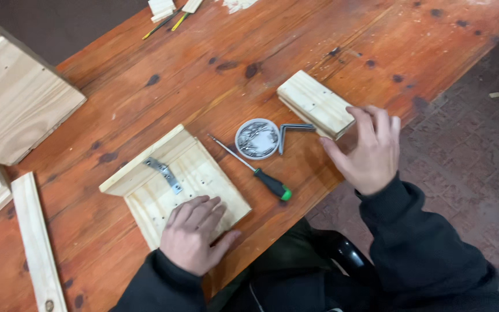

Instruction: The person attaches metal hinges to wooden planks using a screwdriver and screws. They secure one hinge to a small plank, then attach the other side to a larger wooden base, repeating the process for a second hinge on another plank.

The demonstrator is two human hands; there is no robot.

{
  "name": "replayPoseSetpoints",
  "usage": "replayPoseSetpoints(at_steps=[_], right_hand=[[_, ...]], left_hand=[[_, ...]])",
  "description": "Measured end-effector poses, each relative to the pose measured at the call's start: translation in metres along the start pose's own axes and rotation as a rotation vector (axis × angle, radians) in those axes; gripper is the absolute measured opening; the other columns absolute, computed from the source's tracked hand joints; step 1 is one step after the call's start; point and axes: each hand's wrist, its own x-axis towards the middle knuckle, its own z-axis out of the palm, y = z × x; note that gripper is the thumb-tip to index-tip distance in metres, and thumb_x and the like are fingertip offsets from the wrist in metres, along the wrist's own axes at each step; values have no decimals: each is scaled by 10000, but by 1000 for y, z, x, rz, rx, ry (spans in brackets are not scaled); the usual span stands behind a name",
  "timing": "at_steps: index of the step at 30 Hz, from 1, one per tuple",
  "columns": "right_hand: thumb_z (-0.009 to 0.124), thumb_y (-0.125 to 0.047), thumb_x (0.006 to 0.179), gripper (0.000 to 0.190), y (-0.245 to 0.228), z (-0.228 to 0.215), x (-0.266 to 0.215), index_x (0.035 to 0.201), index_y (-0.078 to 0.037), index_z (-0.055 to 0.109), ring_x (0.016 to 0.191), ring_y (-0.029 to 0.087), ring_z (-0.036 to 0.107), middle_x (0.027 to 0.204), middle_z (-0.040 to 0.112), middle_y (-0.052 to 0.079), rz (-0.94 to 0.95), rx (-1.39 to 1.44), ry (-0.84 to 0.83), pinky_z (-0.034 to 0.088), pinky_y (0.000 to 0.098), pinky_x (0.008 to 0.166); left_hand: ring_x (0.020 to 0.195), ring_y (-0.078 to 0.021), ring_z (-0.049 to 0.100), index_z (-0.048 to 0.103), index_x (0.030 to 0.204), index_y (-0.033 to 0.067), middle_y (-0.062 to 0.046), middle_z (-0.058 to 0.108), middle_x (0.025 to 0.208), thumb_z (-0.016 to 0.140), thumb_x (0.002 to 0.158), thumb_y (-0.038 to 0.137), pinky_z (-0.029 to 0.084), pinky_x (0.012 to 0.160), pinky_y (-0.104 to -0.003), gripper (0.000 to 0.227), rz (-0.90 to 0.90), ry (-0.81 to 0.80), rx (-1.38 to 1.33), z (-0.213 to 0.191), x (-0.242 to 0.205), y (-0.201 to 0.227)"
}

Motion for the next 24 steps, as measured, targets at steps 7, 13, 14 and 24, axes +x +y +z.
replayPoseSetpoints(at_steps=[7, 13, 14, 24], right_hand=[[849, -613, 738, 940, 27, 30, 5, 1437, -59, 553, 1051, 382, 477, 1343, 579, 173, 126, -15, -169, 424, 494, 873], [870, -416, 817, 694, 30, 32, 7, 1292, 30, 633, 967, 349, 554, 1223, 681, 191, 8, 56, -35, 384, 427, 830], [894, -377, 815, 667, 27, 29, 9, 1274, 33, 637, 1000, 358, 575, 1214, 684, 193, -2, 110, 16, 397, 431, 860], [990, -292, 602, 813, -30, -27, -7, 1233, 59, 615, 470, 171, 548, 1246, 678, 223, -222, 968, -277, 455, 302, 455]], left_hand=[[1354, -271, 547, 525, 1459, 170, -22, 595, 1467, 697, 751, 752, 488, 1037, -496, 933, -439, -362, 269, 15, -6, 18], [1399, -295, 502, 562, 1442, 203, -36, 560, 1507, 725, 777, 626, 489, 1042, -505, 805, -409, -326, 295, 15, -25, 12], [1361, -318, 524, 575, 1425, 177, -60, 573, 1487, 724, 792, 607, 480, 1056, -492, 780, -366, -277, 285, 15, -25, 11], [1411, -280, 520, 630, 1413, 189, -44, 593, 1476, 703, 821, 620, 478, 1099, -569, 736, -423, -275, 251, 25, -29, -28]])
